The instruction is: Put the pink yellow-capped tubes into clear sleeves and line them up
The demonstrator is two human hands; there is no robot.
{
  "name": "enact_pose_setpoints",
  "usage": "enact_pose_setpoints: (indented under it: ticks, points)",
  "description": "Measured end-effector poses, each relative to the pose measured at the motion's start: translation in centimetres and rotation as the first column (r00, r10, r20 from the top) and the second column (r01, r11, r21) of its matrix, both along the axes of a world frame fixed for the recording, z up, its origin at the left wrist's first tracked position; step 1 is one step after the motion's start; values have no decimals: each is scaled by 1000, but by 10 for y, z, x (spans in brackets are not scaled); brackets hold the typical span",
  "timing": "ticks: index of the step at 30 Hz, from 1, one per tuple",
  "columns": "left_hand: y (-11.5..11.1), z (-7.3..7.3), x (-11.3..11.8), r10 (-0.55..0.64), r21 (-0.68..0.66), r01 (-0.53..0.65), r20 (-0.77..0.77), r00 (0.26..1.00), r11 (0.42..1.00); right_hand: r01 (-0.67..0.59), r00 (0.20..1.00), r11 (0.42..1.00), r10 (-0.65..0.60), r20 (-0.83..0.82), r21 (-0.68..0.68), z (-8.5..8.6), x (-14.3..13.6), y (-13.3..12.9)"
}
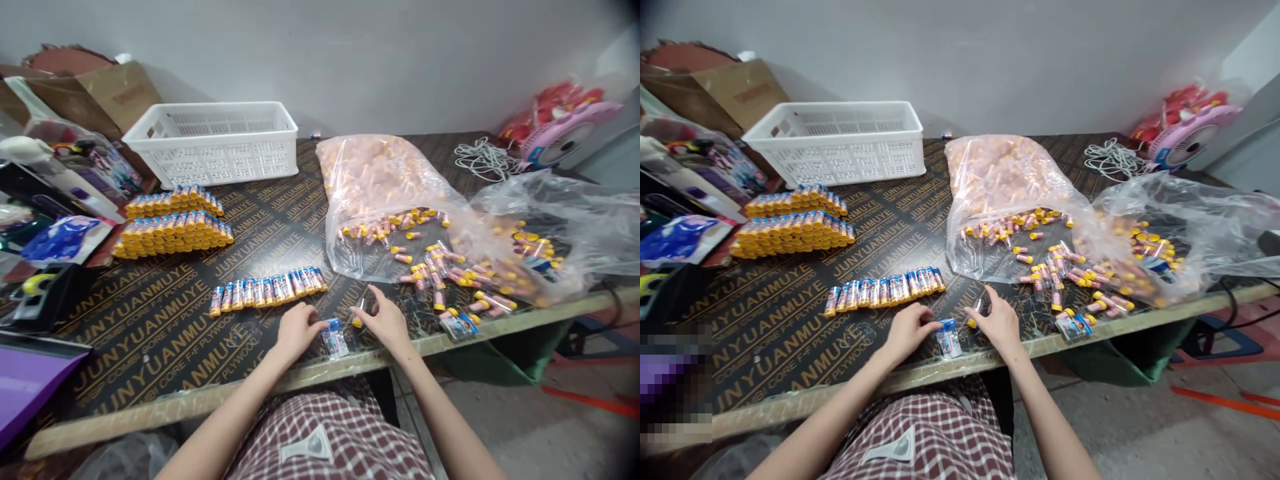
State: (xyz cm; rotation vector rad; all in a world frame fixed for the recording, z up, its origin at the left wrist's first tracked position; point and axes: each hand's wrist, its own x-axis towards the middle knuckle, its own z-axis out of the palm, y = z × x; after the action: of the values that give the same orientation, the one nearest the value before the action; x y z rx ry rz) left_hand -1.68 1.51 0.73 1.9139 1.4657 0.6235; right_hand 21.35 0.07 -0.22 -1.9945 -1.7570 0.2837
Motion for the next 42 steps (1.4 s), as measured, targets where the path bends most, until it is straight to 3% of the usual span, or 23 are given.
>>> enact_pose_setpoints:
  ticks: [4,9,13,18,21,23,25,27,29,32,36,42]
  points:
    - [-4,-17,19,-34,-65,28,-95,995,997,-59,995,996,65,82,-71,-1,-10,-4]
    - [-5,-19,14,-31,-85,24,-86,996,996,-97,994,993,93,-59,-61,-8,-8,-10]
    - [-9,-18,15,-14,-64,10,-65,998,998,-116,976,993,120,-180,37,-9,-7,-12]
    - [-15,-13,15,45,-1,-45,-28,999,999,-104,925,984,148,-350,143,8,-15,-17]
    - [-15,-7,13,126,-52,-119,164,978,992,-96,883,972,182,-432,213,22,-20,-24]
    - [-13,-3,10,247,-237,-164,383,890,958,-93,860,962,207,-467,256,30,-23,-28]
    - [-10,2,7,405,-438,-159,556,726,885,-96,836,956,229,-499,277,34,-26,-34]
    - [-8,6,4,526,-571,-115,633,568,813,-106,803,955,246,-543,275,37,-30,-39]
    - [-6,10,1,586,-637,-66,657,475,768,-121,773,954,264,-577,276,38,-34,-43]
    - [-3,13,-2,644,-690,-28,660,388,724,-140,789,935,305,-533,327,40,-41,-48]
    - [-1,12,-2,721,-735,-74,631,286,674,-180,843,880,368,-392,439,44,-48,-50]
    - [2,13,-4,761,-748,-154,615,206,646,-216,855,843,407,-321,492,43,-52,-53]
